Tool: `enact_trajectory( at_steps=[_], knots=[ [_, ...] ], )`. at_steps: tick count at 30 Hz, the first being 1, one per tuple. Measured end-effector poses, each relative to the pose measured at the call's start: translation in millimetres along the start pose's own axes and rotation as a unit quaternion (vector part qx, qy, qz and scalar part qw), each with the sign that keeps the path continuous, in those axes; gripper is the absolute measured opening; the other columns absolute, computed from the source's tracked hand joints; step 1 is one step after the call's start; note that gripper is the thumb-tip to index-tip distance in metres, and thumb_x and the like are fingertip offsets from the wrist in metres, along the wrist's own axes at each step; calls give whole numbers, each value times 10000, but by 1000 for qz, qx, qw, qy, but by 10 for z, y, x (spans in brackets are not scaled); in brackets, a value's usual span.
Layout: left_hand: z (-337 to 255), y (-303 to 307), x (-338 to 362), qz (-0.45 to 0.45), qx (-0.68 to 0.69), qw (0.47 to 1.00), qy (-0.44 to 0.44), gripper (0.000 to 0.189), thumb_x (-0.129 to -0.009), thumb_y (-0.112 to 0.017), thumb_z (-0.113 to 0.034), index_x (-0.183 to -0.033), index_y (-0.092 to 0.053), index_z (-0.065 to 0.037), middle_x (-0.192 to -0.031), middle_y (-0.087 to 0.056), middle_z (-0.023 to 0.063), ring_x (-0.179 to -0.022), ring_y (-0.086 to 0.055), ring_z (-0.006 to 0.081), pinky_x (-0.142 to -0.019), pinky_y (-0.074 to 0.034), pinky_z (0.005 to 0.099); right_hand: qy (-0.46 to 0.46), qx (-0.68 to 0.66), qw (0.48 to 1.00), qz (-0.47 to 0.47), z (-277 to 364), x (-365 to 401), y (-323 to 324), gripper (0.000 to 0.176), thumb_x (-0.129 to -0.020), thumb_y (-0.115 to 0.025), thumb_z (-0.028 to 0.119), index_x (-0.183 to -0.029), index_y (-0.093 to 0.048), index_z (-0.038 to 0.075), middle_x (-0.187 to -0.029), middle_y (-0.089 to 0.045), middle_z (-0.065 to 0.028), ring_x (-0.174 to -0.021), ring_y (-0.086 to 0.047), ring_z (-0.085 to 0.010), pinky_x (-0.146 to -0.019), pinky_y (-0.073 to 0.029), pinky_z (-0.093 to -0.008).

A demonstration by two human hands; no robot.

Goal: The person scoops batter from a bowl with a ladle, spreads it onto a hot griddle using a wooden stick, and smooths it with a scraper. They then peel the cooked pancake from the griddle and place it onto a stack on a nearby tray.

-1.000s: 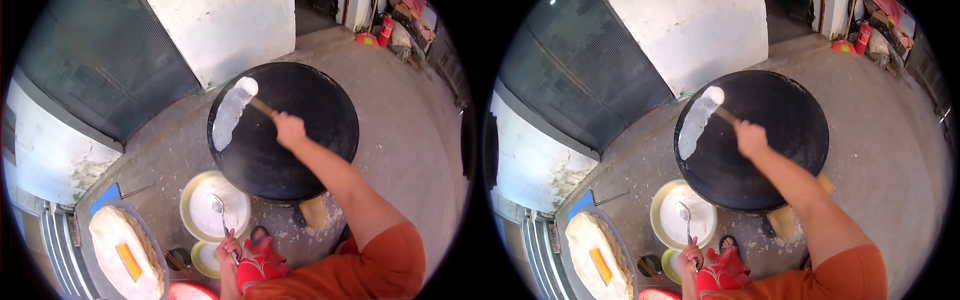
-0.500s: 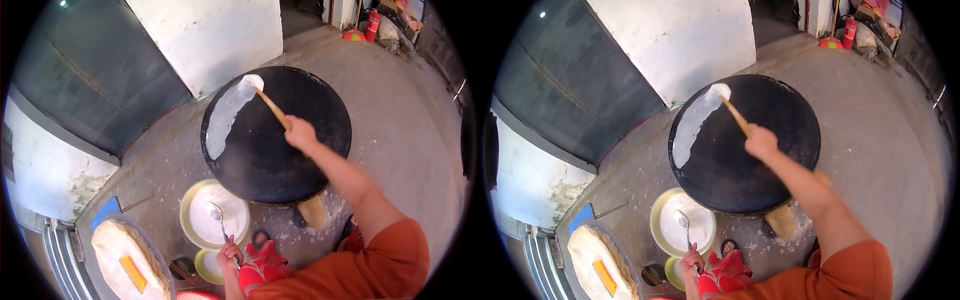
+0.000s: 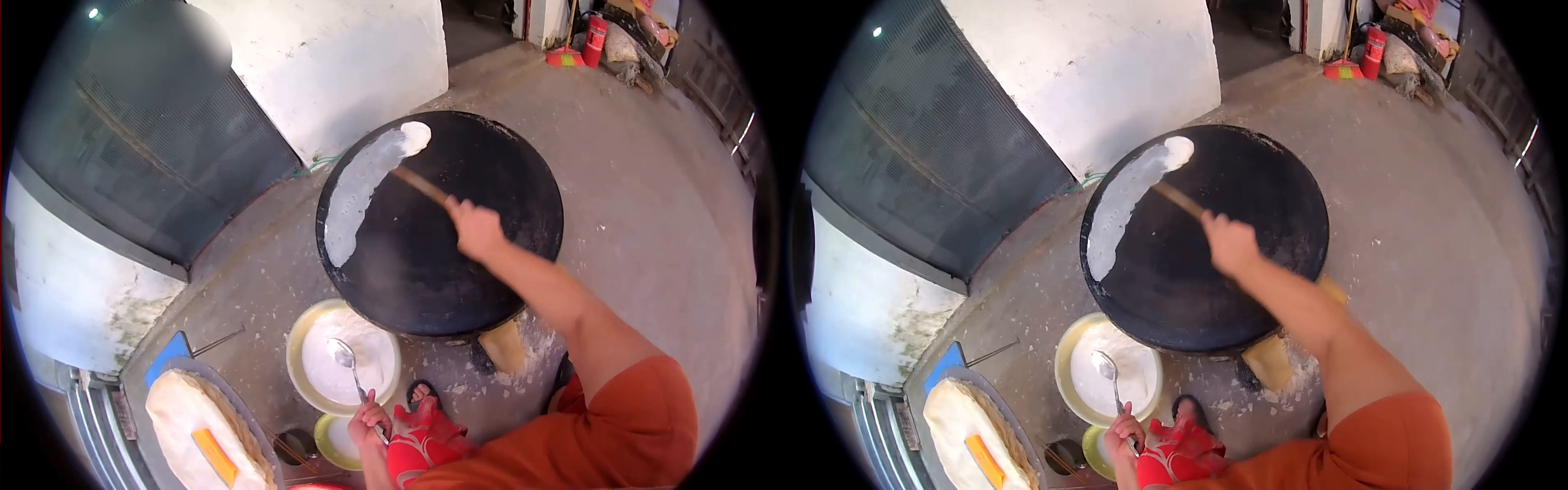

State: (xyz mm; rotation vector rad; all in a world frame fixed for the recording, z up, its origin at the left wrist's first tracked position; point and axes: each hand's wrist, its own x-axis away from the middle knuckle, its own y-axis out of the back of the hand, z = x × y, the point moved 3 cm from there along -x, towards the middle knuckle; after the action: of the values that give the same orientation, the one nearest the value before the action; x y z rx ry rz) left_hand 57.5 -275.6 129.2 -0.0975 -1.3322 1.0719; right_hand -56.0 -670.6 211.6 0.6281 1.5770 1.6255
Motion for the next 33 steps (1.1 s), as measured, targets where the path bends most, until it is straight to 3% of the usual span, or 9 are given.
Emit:
enact_trajectory(
  at_steps=[5, 10, 16, 19, 22, 26, 28, 31, 33],
  knots=[
    [-67, 17, 5, -8, -11, 1000, -2, 288, -818, -385, -17, -1073, -465, 90, -601, -432, 13, -447, -385, 89, -377, -339, 201, -157, -96, 983, 12, -400, -74, 101, 482, -690, -518, 93, -1156, -409, 40, -941, -558, -160, -825, -593, -323, -702, -478, -421],
    [-25, 7, -10, -12, -24, 999, -18, 283, -822, -382, -24, -1064, -472, 91, -608, -436, 16, -443, -386, 87, -375, -340, 202, -59, 17, 998, -25, -14, -420, -110, 401, -763, -465, 103, -1153, -429, 17, -889, -574, -141, -747, -617, -286, -621, -502, -379],
    [-130, 65, -44, -1, -30, 999, -24, 284, -828, -379, -31, -1066, -463, 101, -616, -437, 27, -452, -389, 89, -376, -339, 203, -174, -72, 982, 24, -265, 211, 246, 576, -703, -519, 73, -1245, -330, 25, -977, -514, -187, -809, -589, -330, -690, -485, -392],
    [-55, 12, -35, 1, -34, 999, -23, 283, -832, -379, -36, -1065, -462, 102, -615, -435, 28, -449, -384, 88, -376, -336, 202, -11, -94, 994, 47, 67, 356, 44, 598, -702, -513, 69, -1263, -308, 36, -967, -503, -186, -787, -591, -328, -672, -488, -395],
    [-1, -19, 17, -14, -36, 999, -14, 281, -825, -381, -30, -1060, -467, 98, -608, -429, 28, -450, -380, 87, -377, -334, 202, -125, 29, 992, 17, -420, -67, -26, 560, -726, -510, 85, -1249, -331, 2, -953, -518, -168, -742, -606, -282, -639, -495, -359],
    [-71, 0, -13, -5, -36, 999, -6, 282, -859, -348, -40, -1093, -443, 86, -582, -421, 8, -444, -387, 105, -388, -340, 217, -175, -19, 983, 52, -571, 232, 262, 628, -701, -568, 101, -1267, -310, 15, -988, -504, -162, -832, -588, -291, -692, -489, -364],
    [-98, 15, -31, 0, -40, 999, -16, 278, -827, -384, -36, -1058, -472, 91, -614, -425, 23, -453, -378, 90, -386, -336, 203, -186, -58, 980, 48, -312, 322, 290, 655, -681, -579, 104, -1269, -305, 8, -981, -504, -163, -824, -591, -292, -694, -491, -368],
    [-55, -10, 12, -9, -47, 998, -27, 282, -820, -385, -32, -1059, -470, 91, -604, -419, 16, -448, -376, 90, -391, -341, 205, -52, -39, 998, 13, -141, -105, 22, 621, -673, -600, 117, -1227, -345, -1, -969, -510, -165, -824, -598, -289, -648, -503, -364],
    [-40, 3, 20, -19, -53, 998, -35, 287, -815, -386, -27, -1064, -467, 91, -596, -415, 14, -447, -376, 90, -389, -342, 206, -105, -9, 994, 10, -496, -442, -116, 600, -682, -592, 111, -1220, -352, -1, -971, -514, -167, -821, -598, -285, -643, -504, -357]
  ],
)
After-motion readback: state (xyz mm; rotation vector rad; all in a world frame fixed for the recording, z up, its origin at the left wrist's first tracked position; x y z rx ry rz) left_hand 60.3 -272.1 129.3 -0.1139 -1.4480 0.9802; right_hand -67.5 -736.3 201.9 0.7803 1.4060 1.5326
